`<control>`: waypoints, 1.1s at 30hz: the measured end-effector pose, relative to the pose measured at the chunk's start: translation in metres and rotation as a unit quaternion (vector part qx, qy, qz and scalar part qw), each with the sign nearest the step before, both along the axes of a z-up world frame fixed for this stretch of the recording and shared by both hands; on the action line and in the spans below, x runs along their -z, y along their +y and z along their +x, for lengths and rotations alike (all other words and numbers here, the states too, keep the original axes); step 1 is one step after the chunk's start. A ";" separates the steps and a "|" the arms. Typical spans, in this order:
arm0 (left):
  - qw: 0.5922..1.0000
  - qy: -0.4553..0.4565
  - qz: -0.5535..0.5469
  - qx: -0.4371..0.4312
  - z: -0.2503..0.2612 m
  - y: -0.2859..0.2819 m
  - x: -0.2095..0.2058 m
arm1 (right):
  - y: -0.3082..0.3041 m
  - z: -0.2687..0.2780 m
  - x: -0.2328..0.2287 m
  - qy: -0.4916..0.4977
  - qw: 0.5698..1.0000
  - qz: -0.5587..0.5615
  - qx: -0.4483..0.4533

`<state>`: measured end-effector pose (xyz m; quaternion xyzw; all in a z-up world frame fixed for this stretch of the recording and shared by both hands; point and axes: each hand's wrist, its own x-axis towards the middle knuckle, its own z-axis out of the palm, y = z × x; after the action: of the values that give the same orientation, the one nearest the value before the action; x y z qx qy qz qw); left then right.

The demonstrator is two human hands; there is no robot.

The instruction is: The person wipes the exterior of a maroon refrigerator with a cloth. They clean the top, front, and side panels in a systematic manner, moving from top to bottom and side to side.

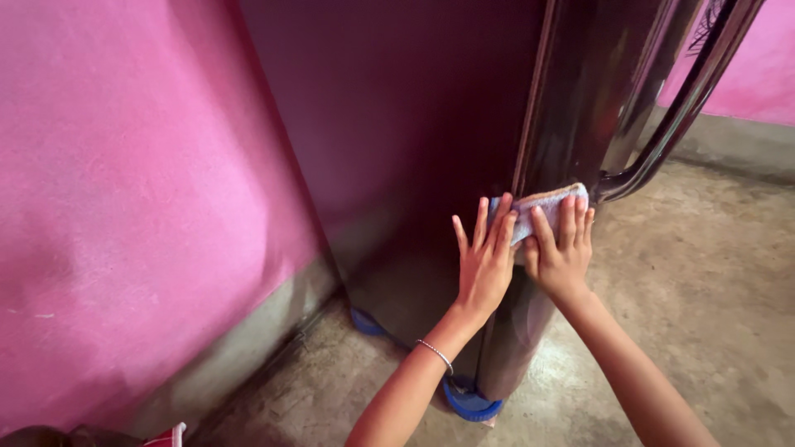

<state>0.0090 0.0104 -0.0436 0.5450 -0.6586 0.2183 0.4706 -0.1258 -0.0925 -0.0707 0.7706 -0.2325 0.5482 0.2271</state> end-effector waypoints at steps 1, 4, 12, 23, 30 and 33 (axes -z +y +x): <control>1.000 0.002 0.006 0.000 0.000 0.001 0.007 | 0.000 0.000 0.009 0.000 1.000 0.003 0.002; 1.000 -0.001 0.025 -0.013 -0.002 -0.002 0.025 | -0.004 -0.001 0.030 0.002 1.000 0.002 0.002; 0.997 -0.021 0.067 -0.039 -0.011 -0.005 0.056 | 0.009 -0.002 0.056 -0.015 0.999 0.035 -0.013; 0.996 -0.011 -0.090 0.023 -0.020 -0.022 -0.107 | 0.013 0.002 -0.118 -0.099 0.991 0.040 -0.081; 0.991 0.004 -0.117 0.062 -0.023 -0.034 -0.145 | 0.017 0.001 -0.166 -0.127 0.981 0.064 -0.129; 0.993 -0.003 -0.111 0.049 -0.018 -0.035 -0.125 | 0.023 0.005 -0.150 -0.138 0.980 0.061 -0.127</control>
<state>-0.0089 -0.0242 0.0809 0.4557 -0.6579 0.2685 0.5361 -0.1204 -0.0693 0.0792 0.7232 -0.1945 0.6586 0.0738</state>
